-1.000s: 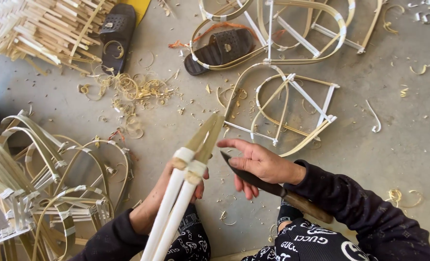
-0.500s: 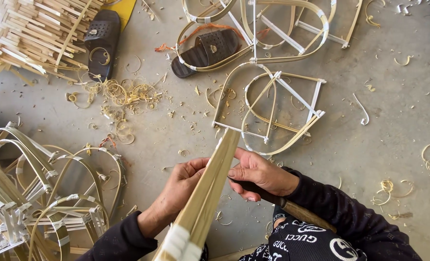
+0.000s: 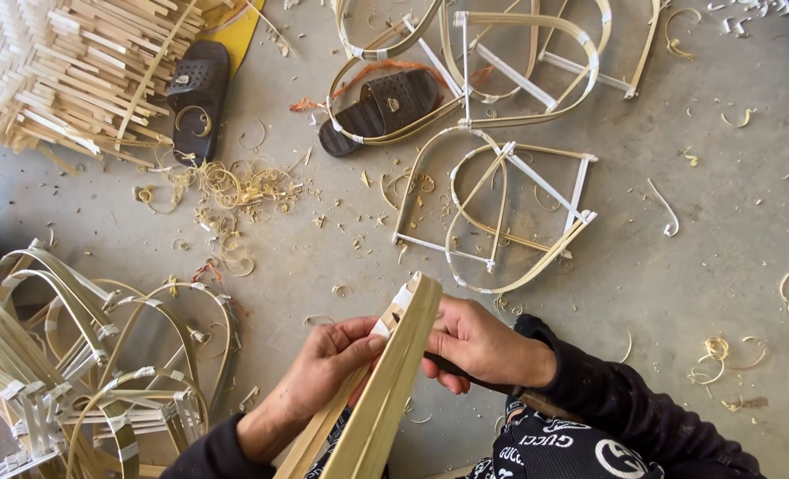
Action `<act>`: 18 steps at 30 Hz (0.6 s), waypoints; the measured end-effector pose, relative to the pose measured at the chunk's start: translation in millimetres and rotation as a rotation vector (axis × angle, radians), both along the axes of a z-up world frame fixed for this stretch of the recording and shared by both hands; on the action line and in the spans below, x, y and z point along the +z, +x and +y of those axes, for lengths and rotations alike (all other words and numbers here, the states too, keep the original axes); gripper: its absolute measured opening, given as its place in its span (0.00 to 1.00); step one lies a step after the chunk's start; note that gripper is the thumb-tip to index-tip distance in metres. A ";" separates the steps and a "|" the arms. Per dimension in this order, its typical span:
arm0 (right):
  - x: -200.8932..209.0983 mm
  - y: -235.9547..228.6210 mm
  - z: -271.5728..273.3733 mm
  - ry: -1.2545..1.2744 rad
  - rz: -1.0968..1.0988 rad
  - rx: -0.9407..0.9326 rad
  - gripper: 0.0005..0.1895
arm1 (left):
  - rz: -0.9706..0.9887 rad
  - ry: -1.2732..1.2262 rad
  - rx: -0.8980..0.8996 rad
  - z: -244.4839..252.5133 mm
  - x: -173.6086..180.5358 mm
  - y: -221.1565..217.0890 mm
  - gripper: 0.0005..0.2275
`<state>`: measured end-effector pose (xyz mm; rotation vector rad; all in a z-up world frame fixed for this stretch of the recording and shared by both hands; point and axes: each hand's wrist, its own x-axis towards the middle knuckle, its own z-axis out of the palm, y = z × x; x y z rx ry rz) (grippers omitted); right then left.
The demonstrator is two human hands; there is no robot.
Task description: The person is assembling and shaping bamboo strips into curved frames using a utility knife and plastic tubes.
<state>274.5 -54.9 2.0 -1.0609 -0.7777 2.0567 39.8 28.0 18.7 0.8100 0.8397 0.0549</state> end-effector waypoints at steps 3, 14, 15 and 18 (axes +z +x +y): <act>19.8 -1.7 3.9 0.002 -0.149 0.040 0.15 | 0.041 -0.027 0.057 -8.8 0.3 -7.6 0.17; -7.5 -5.3 9.1 0.012 0.268 -0.035 0.13 | 0.070 0.072 0.159 -10.5 -4.2 11.3 0.17; -2.0 -6.4 10.3 -0.004 0.243 -0.064 0.16 | 0.075 0.092 0.147 -10.4 -1.8 12.8 0.17; -2.2 -6.8 9.4 -0.056 0.176 -0.103 0.15 | 0.084 0.097 0.132 -10.0 1.7 16.1 0.18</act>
